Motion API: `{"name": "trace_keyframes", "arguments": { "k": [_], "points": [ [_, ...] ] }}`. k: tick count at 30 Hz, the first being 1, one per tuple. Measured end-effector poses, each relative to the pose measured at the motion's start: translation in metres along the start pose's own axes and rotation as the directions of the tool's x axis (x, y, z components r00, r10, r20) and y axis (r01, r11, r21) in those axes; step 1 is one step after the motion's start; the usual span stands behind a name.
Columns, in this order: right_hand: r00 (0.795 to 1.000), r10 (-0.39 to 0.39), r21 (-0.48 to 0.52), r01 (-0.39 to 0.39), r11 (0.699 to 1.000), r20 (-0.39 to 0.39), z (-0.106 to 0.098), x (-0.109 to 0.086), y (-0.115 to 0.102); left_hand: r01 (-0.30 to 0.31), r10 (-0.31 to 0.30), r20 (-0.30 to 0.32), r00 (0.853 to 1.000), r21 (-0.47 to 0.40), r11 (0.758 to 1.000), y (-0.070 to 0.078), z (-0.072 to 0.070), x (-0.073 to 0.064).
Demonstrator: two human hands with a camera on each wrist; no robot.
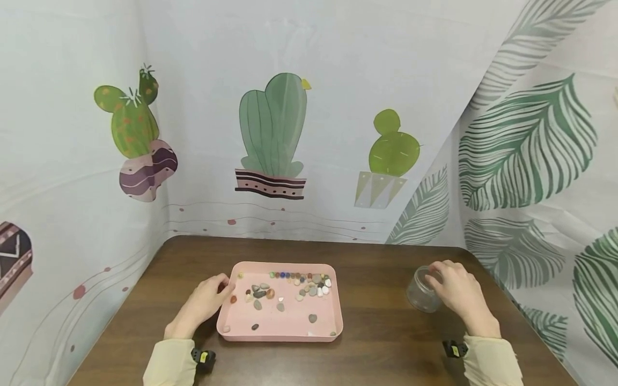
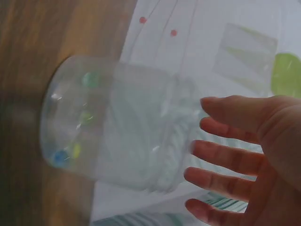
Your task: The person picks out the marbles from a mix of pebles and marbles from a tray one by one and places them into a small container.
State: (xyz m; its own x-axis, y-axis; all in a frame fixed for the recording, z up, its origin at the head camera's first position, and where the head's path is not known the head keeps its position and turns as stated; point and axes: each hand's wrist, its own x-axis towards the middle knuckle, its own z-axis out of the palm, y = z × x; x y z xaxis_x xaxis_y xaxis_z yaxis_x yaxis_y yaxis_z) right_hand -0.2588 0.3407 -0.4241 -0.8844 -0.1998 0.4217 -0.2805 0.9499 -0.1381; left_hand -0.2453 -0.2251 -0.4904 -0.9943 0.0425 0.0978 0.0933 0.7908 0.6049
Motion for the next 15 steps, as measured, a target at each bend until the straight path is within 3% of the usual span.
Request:
{"name": "trace_keyframes", "arguments": {
  "k": [8,15],
  "points": [
    [0.994,-0.110,-0.015,0.110,0.994,-0.027,-0.005,0.003,-0.044,0.007,-0.007,0.003,1.000,-0.021,1.000,0.004,0.000,-0.002],
    [0.979,-0.170,0.102,0.159,0.982,0.112,0.010,0.005,-0.095,0.007,-0.007,0.002,1.000,-0.011,1.000,0.002,-0.001,-0.001]
  ]
}}
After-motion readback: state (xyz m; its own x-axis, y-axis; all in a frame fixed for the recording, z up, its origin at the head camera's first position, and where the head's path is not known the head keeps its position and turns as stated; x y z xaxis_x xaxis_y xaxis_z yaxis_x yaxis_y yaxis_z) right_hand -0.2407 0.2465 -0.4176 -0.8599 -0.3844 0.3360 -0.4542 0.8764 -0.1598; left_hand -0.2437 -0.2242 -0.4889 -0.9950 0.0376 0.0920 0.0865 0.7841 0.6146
